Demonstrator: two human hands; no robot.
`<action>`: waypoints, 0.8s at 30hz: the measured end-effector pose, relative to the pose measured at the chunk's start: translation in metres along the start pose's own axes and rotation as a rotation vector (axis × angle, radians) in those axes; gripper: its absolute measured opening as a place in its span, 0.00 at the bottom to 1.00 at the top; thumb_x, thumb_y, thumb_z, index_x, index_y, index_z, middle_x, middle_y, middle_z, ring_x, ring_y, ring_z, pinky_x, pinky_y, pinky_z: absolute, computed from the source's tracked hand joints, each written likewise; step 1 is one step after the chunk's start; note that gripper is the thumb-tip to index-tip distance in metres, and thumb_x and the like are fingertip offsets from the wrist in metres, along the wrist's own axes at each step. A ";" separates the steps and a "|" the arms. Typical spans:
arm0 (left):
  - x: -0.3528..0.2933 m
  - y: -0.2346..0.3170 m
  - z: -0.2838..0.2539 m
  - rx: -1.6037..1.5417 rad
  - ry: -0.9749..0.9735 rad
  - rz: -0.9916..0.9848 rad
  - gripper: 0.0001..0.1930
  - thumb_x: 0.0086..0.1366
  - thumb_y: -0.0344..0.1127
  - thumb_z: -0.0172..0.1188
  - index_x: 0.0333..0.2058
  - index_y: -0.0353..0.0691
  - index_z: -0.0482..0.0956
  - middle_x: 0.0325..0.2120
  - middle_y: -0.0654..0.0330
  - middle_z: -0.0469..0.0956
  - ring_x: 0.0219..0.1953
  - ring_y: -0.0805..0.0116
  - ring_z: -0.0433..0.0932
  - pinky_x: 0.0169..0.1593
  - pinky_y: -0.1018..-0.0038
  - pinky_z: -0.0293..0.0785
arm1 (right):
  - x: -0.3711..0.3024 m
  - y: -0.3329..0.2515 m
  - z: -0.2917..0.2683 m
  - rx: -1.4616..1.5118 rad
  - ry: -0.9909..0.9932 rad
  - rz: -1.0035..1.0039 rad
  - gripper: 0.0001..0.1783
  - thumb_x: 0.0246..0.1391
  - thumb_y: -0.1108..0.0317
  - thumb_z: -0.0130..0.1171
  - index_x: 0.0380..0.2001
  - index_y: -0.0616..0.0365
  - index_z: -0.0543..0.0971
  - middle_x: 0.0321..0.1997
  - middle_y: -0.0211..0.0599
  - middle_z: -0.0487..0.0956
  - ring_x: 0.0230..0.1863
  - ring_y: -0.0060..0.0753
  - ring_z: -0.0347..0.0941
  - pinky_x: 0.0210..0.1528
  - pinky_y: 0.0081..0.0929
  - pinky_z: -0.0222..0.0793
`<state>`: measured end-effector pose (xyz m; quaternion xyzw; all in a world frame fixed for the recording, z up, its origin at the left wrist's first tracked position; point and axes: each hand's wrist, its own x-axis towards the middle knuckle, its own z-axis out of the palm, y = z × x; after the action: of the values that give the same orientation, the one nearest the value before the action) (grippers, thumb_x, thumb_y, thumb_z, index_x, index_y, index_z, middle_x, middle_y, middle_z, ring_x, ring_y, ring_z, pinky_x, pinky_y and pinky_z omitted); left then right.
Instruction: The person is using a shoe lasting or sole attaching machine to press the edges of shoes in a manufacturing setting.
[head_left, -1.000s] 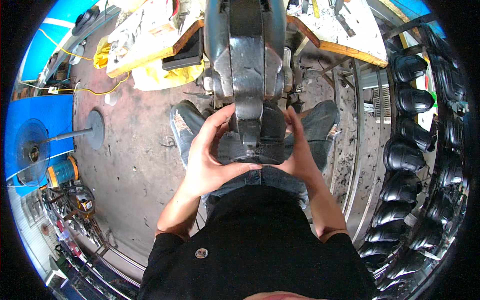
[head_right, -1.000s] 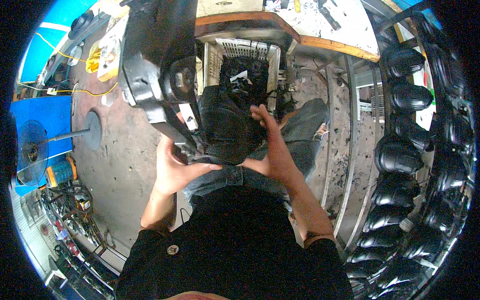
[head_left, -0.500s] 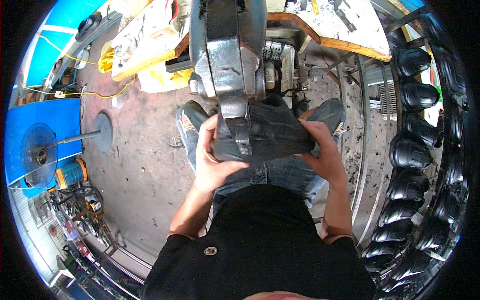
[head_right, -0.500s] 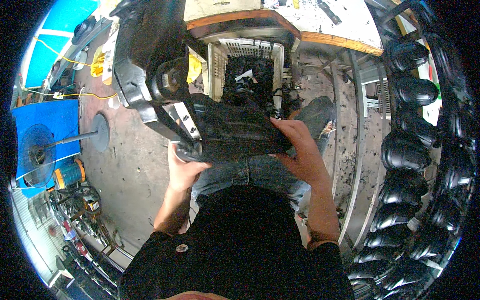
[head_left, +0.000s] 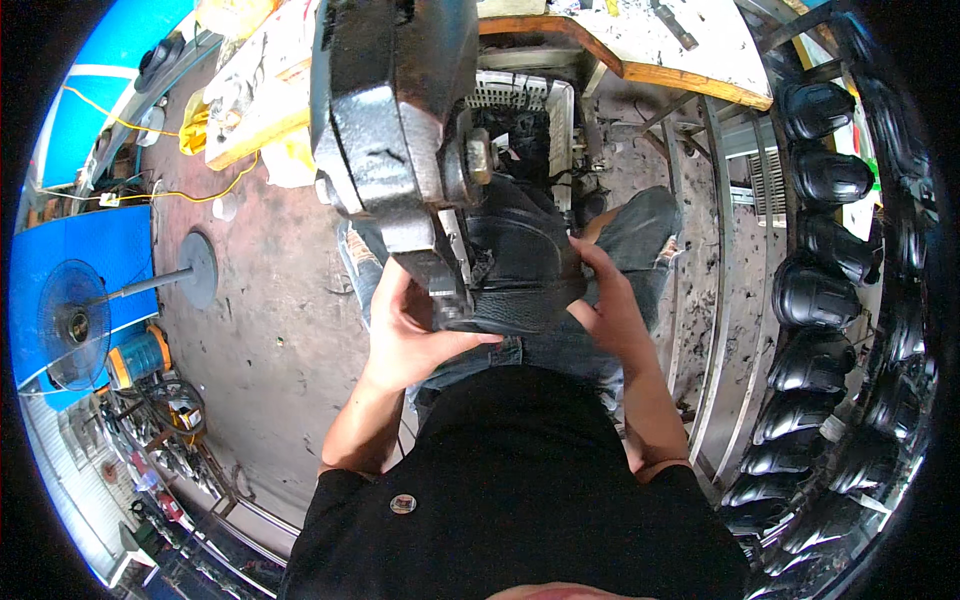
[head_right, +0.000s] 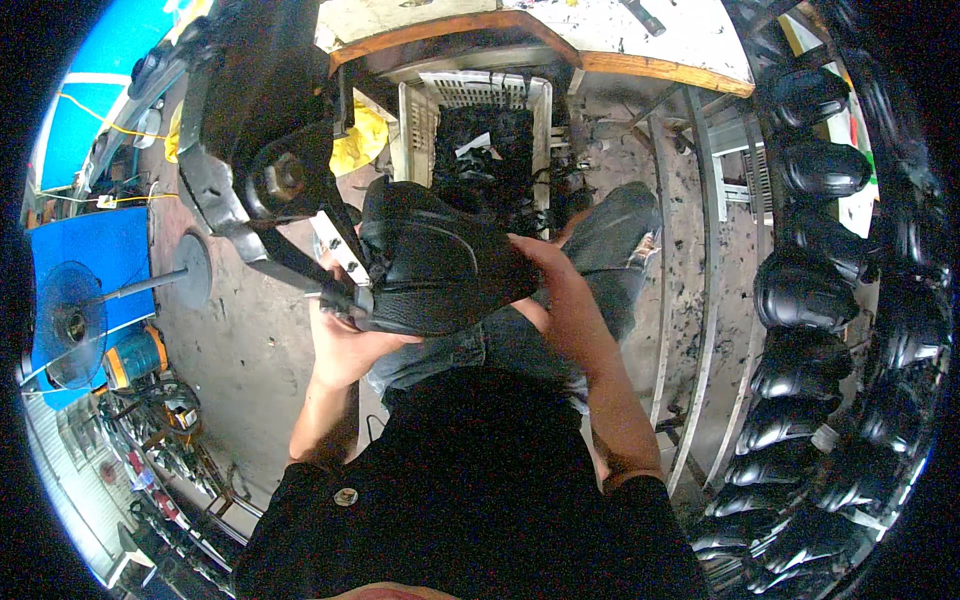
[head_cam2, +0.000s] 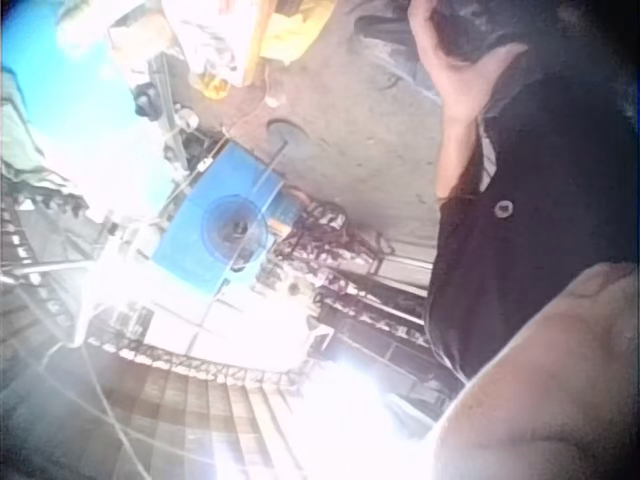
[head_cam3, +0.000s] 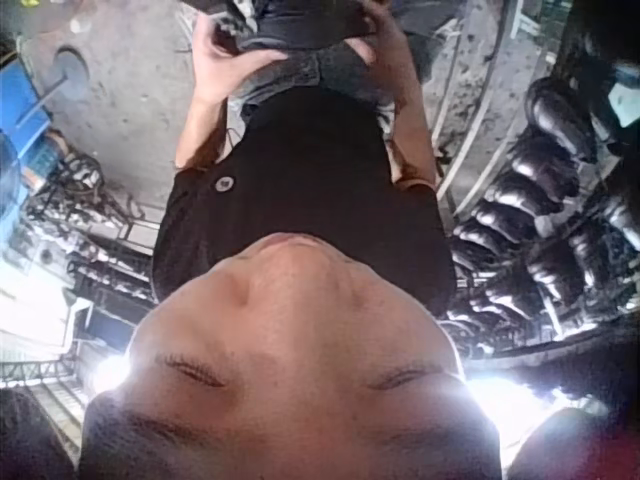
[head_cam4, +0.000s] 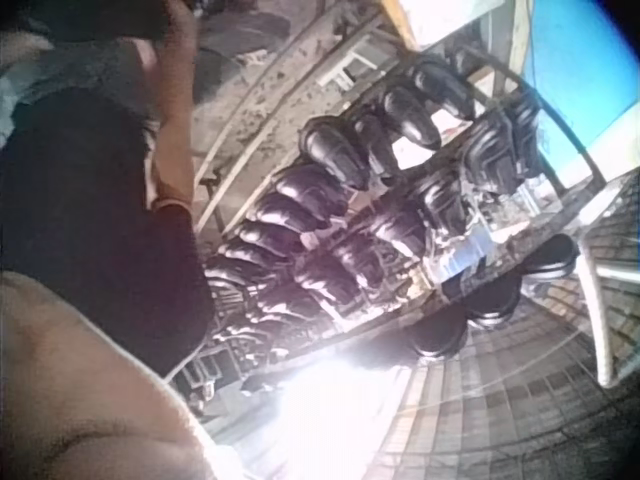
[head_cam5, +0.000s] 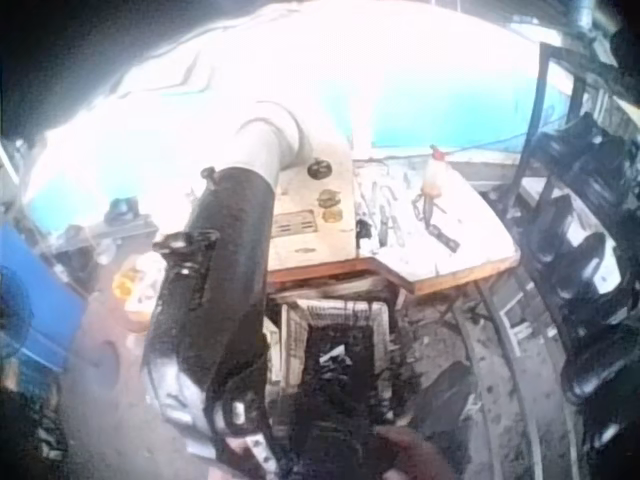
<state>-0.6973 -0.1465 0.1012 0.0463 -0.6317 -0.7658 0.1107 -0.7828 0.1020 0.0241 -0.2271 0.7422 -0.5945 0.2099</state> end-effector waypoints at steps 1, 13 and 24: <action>0.000 0.000 0.000 0.003 -0.001 -0.004 0.44 0.42 0.18 0.81 0.58 0.33 0.67 0.53 0.56 0.77 0.55 0.65 0.77 0.60 0.66 0.75 | 0.001 0.000 -0.006 -0.074 -0.008 -0.036 0.41 0.48 0.75 0.72 0.67 0.55 0.68 0.66 0.44 0.73 0.67 0.46 0.69 0.71 0.38 0.61; -0.014 -0.007 -0.008 -0.046 0.051 -0.227 0.44 0.43 0.15 0.79 0.60 0.34 0.66 0.52 0.55 0.77 0.54 0.62 0.80 0.55 0.64 0.83 | -0.002 -0.013 -0.025 -0.200 -0.018 -0.089 0.42 0.45 0.76 0.71 0.66 0.54 0.70 0.62 0.45 0.74 0.64 0.51 0.69 0.69 0.41 0.63; -0.017 -0.018 0.004 -0.257 0.194 -0.392 0.52 0.44 0.11 0.74 0.67 0.39 0.56 0.53 0.57 0.76 0.54 0.66 0.78 0.54 0.66 0.82 | 0.017 -0.097 -0.097 -0.587 0.048 -0.378 0.42 0.26 0.70 0.77 0.54 0.56 0.80 0.54 0.41 0.81 0.55 0.49 0.75 0.59 0.41 0.71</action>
<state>-0.6833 -0.1359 0.0830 0.2269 -0.4947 -0.8386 0.0251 -0.8446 0.1500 0.1386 -0.3974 0.8310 -0.3893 0.0043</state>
